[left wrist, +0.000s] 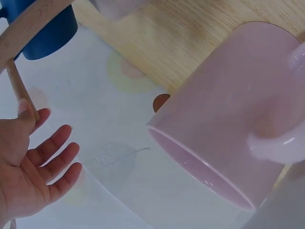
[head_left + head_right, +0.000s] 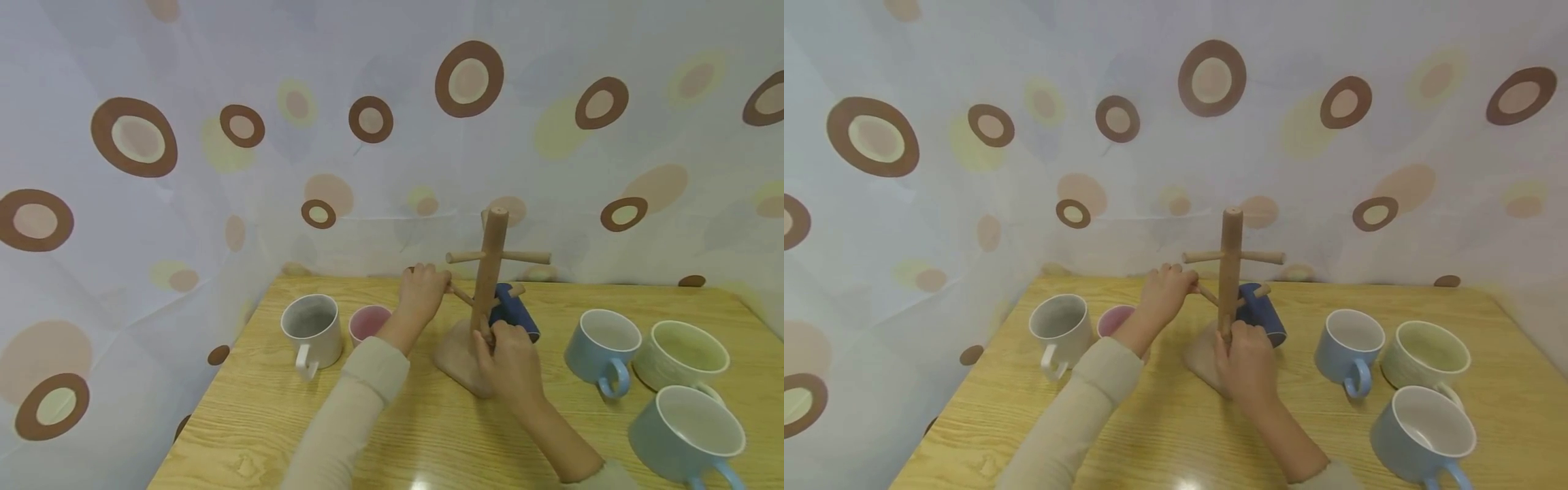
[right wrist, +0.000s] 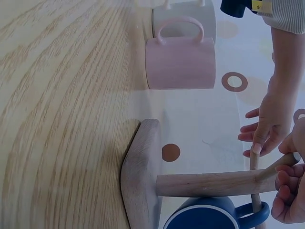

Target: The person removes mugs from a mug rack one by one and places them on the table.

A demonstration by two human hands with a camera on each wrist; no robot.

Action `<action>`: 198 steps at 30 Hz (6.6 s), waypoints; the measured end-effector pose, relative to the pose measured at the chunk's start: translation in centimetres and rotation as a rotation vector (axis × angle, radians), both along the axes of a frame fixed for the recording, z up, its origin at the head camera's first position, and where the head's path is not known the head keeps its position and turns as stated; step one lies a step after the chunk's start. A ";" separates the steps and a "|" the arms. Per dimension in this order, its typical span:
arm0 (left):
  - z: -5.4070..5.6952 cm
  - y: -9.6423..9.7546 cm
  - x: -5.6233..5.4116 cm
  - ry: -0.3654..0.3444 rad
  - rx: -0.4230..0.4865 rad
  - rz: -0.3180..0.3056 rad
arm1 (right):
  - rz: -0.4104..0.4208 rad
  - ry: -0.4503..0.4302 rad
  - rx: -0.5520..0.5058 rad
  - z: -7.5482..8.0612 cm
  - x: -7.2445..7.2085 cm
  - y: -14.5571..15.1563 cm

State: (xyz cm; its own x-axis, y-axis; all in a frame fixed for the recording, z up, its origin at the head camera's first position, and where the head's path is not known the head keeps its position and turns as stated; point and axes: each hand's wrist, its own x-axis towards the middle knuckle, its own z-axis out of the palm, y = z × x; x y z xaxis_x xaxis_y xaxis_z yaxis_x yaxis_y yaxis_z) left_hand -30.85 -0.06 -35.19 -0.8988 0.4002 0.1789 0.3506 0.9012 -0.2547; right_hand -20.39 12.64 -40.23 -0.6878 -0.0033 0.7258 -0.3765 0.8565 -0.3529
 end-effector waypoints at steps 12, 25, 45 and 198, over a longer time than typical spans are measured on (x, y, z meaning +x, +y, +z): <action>0.0 0.1 0.3 -0.045 0.043 0.032 | -0.006 -0.003 -0.029 -0.1 0.1 -0.3; 0.2 0.7 1.7 -0.043 0.001 0.130 | 0.120 -0.094 -0.067 0.8 0.6 1.3; -0.9 1.1 6.0 -0.164 0.641 -0.069 | -0.004 -0.149 -0.511 -0.9 -1.5 7.0; -4.7 6.4 12.0 -1.112 1.960 0.190 | 0.193 -0.926 -0.979 -4.0 4.5 8.5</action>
State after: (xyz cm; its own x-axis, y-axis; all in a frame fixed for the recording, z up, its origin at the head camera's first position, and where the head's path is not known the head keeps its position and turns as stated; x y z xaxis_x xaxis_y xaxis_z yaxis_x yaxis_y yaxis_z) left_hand -18.84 6.32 -39.90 -0.8841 0.3410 -0.3194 -0.4134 -0.2523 0.8749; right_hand -15.89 21.14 -44.25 -0.9672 0.0917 -0.2370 0.2439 0.0727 -0.9671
